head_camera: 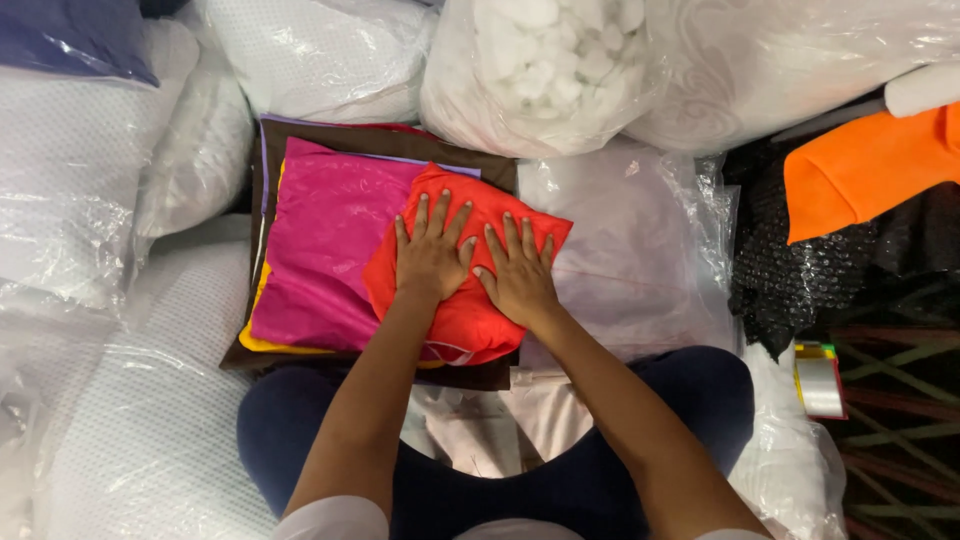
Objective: Stuffing a small red pillowcase with polyester fiberfill material by hand.
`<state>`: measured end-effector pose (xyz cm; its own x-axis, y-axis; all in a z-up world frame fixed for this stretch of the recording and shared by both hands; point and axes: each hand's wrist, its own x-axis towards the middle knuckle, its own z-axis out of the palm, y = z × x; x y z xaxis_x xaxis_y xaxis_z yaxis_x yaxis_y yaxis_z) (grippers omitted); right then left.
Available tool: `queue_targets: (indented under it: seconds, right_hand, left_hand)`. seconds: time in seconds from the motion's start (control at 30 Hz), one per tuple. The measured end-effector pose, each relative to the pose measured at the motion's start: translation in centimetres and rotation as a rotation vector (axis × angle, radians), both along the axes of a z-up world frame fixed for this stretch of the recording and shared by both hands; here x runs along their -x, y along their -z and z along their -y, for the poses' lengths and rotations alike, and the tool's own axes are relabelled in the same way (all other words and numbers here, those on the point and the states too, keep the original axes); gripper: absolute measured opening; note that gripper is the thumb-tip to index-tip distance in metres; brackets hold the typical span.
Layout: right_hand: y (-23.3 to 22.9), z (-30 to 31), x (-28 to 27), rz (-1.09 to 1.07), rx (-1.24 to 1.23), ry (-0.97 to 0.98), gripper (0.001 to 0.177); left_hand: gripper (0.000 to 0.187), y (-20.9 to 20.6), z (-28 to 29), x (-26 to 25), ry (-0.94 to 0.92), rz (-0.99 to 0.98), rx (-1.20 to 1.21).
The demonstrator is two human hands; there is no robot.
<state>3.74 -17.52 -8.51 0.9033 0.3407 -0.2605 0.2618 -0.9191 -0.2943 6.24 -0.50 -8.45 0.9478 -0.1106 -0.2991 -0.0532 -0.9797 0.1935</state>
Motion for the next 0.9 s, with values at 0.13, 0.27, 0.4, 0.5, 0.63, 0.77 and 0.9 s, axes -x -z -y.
queue_targets:
  seconds: [0.13, 0.27, 0.4, 0.5, 0.63, 0.77, 0.9]
  right_hand:
    - [1.0, 1.8, -0.7, 0.025, -0.074, -0.047, 0.072]
    - [-0.7, 3.3, 0.2, 0.038, -0.402, 0.006, 0.067]
    - [-2.5, 3.3, 2.4, 0.392, -0.469, 0.190, 0.046]
    - [-1.1, 4.5, 3.9, 0.508, -0.065, 0.139, 0.036]
    - [-6.2, 3.3, 7.1, -0.255, 0.148, 0.067, 0.064]
    - [-3.1, 3.3, 7.6, -0.233, -0.030, 0.085, 0.043]
    - [-2.7, 4.7, 5.5, -0.186, -0.633, 0.389, 0.042]
  left_hand:
    - [0.061, -0.4, -0.7, -0.7, 0.019, -0.035, 0.022]
    - [0.067, -4.5, -2.7, 1.1, 0.050, 0.011, 0.195]
    - [0.083, -9.0, -6.8, 4.9, 0.116, 0.051, 0.125]
    - [0.105, -10.2, -10.2, 7.9, 0.065, -0.088, 0.112]
    - [0.106, -7.0, -12.1, 9.7, -0.029, -0.117, 0.231]
    - [0.086, -4.9, -11.4, 9.6, -0.001, 0.004, 0.167]
    - [0.041, -5.1, -10.9, 8.8, -0.054, 0.104, 0.376]
